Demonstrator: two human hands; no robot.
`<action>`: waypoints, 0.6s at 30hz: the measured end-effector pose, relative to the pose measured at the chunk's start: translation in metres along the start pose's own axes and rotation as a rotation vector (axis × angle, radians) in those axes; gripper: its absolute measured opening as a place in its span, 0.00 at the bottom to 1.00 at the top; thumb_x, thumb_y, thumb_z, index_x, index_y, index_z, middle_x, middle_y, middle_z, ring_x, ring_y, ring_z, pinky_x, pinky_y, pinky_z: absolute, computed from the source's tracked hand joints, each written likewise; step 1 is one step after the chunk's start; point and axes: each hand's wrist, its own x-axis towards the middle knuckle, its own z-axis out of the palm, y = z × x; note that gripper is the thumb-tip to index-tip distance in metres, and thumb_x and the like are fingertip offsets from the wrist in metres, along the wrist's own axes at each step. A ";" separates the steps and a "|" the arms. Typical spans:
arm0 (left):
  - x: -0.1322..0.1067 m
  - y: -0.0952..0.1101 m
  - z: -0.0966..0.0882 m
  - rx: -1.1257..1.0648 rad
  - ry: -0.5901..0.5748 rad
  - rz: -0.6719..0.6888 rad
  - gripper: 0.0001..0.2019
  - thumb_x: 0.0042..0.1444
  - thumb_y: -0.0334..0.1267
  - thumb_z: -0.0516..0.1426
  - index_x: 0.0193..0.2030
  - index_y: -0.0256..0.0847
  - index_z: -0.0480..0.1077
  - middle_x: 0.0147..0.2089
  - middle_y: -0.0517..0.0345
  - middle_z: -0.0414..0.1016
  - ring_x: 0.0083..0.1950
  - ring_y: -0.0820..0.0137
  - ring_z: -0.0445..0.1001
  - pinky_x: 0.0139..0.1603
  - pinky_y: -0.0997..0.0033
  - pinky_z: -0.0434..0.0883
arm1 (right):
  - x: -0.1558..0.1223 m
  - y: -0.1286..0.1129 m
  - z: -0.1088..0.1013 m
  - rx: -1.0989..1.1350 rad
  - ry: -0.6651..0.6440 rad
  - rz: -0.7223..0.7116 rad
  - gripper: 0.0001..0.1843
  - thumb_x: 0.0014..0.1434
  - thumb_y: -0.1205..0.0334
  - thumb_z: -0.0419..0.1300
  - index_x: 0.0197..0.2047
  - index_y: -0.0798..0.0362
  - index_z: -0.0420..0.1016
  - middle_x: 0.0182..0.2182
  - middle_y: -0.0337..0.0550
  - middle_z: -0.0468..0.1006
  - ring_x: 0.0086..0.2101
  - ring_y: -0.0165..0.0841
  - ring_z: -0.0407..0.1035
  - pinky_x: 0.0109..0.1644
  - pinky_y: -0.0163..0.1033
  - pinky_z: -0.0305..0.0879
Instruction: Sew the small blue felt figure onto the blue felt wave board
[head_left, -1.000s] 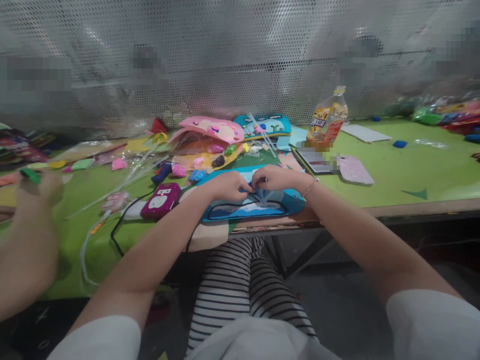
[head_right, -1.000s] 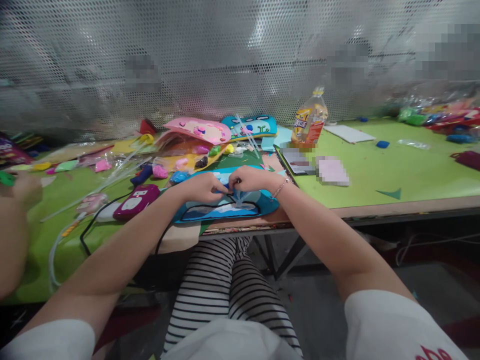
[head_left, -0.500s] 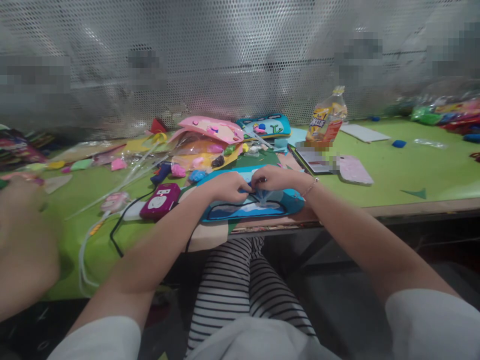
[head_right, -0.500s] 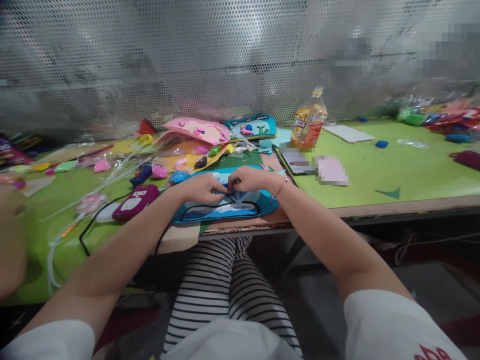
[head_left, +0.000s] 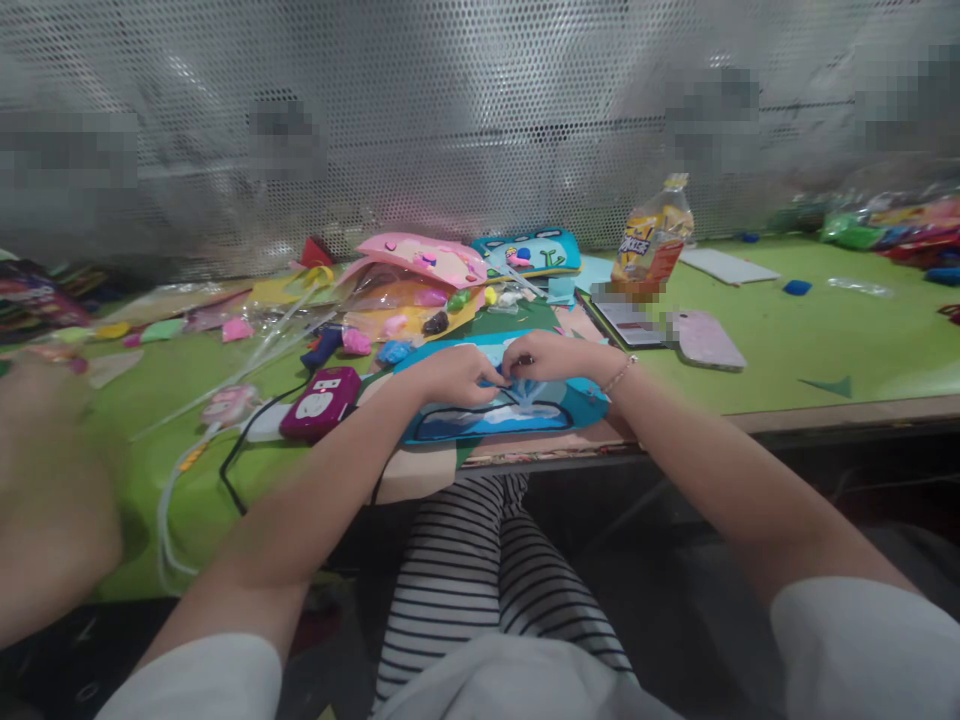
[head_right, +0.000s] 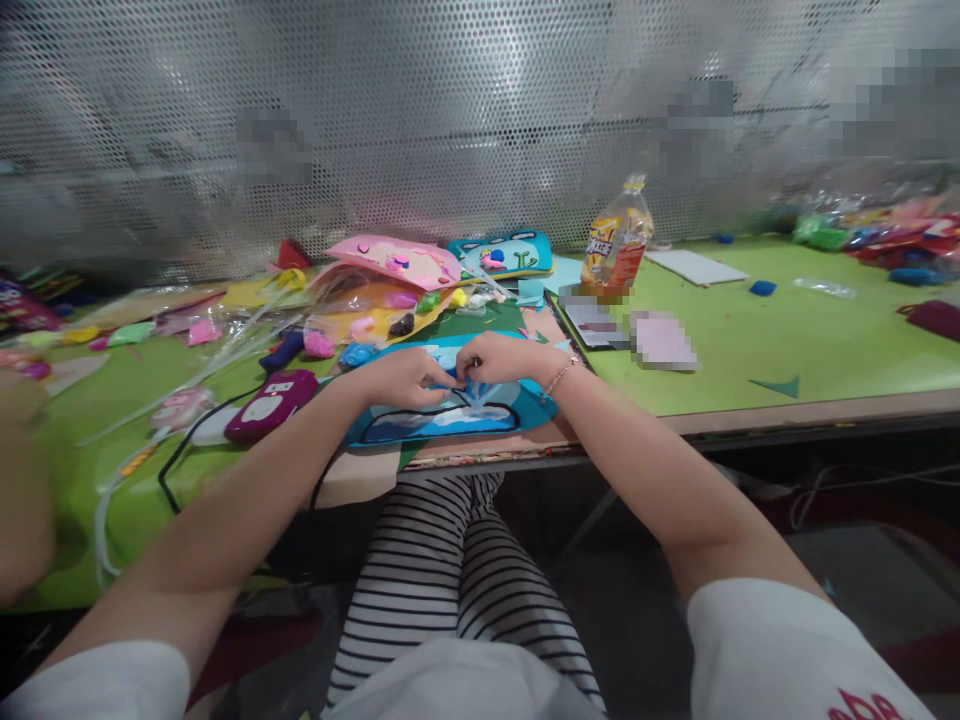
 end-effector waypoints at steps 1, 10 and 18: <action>0.000 0.000 0.000 0.000 -0.004 -0.002 0.16 0.51 0.37 0.53 0.45 0.43 0.77 0.23 0.60 0.74 0.23 0.76 0.62 0.30 0.77 0.57 | 0.000 0.000 0.000 0.001 -0.003 -0.003 0.13 0.52 0.72 0.54 0.36 0.55 0.78 0.32 0.42 0.79 0.31 0.28 0.69 0.36 0.32 0.61; 0.000 -0.001 0.002 -0.024 0.030 0.043 0.16 0.51 0.37 0.52 0.43 0.42 0.77 0.20 0.61 0.71 0.21 0.78 0.58 0.26 0.77 0.55 | 0.000 -0.001 -0.001 -0.001 -0.007 -0.004 0.13 0.52 0.72 0.54 0.36 0.55 0.78 0.32 0.42 0.79 0.30 0.28 0.69 0.36 0.32 0.61; -0.001 -0.006 0.000 -0.132 0.055 0.046 0.14 0.50 0.36 0.52 0.36 0.38 0.79 0.14 0.63 0.63 0.20 0.79 0.54 0.25 0.78 0.53 | -0.003 0.000 -0.004 0.067 -0.029 -0.028 0.17 0.49 0.74 0.52 0.35 0.54 0.80 0.33 0.41 0.81 0.31 0.29 0.71 0.36 0.32 0.63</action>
